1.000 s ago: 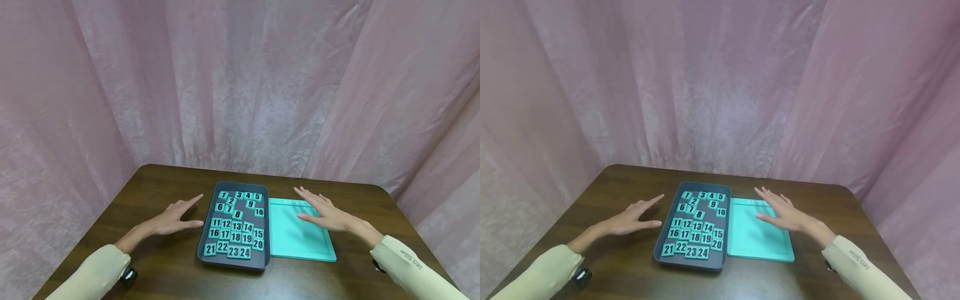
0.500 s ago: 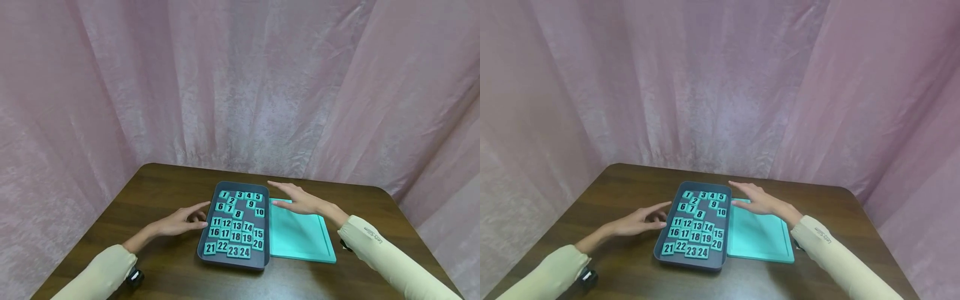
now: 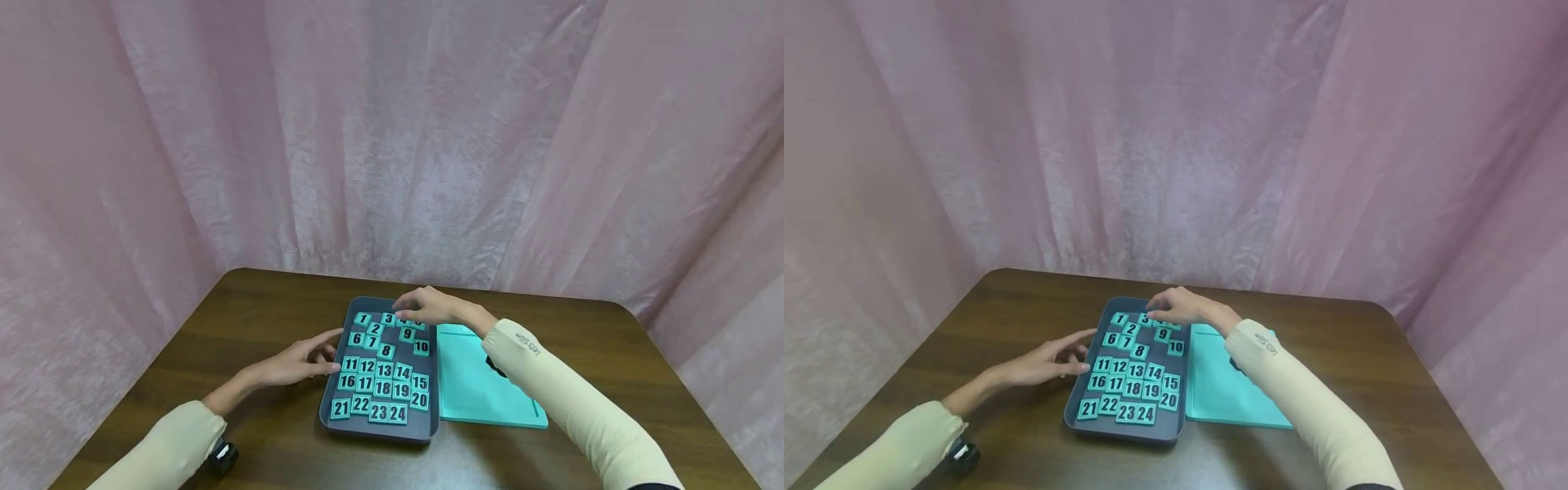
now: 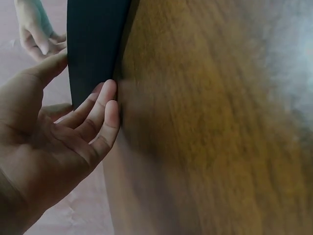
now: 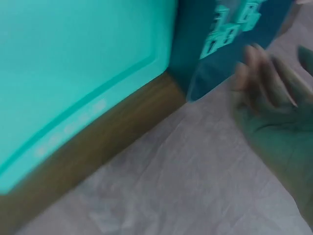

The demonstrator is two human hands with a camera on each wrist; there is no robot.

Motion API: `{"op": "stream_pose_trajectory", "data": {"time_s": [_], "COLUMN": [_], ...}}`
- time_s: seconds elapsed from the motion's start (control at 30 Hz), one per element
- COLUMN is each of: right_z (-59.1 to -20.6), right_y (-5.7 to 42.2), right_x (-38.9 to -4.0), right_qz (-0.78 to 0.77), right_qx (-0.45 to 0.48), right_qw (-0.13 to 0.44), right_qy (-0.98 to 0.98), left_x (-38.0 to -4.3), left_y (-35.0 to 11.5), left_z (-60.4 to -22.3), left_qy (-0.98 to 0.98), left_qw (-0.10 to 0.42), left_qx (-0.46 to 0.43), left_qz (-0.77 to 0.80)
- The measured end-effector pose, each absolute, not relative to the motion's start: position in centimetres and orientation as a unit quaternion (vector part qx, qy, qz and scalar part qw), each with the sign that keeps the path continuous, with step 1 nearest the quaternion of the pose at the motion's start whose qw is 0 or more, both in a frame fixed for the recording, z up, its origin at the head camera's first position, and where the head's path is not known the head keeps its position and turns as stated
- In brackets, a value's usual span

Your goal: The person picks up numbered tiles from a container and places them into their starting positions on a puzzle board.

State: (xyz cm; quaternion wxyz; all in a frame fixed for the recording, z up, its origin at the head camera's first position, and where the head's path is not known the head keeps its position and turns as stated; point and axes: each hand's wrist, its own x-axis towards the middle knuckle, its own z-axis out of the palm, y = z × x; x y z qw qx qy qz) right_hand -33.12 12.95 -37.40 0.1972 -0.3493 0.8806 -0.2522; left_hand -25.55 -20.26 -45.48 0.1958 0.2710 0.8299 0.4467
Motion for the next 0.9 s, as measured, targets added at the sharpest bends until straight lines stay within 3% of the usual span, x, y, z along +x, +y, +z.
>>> {"op": "stream_pose_trajectory", "data": {"time_s": [0.13, 0.43, 0.9], "right_z": [-38.0, -39.2, -41.2], "right_y": [11.1, 7.6, 6.0], "right_x": [-34.1, -34.6, -34.3], "right_qz": [-0.255, -0.218, -0.206], "right_qx": [-0.321, -0.278, -0.223], "right_qw": [0.248, 0.236, 0.202], "right_qy": [0.878, 0.905, 0.931], "left_x": [-25.9, -26.6, -25.9], "left_y": [-20.4, -20.3, -19.5], "left_z": [-45.5, -45.7, -45.7], "left_qy": [0.819, 0.781, 0.777], "left_qw": [0.224, 0.288, 0.265], "left_qx": [0.261, 0.267, 0.268], "left_qz": [0.459, 0.485, 0.505]}}
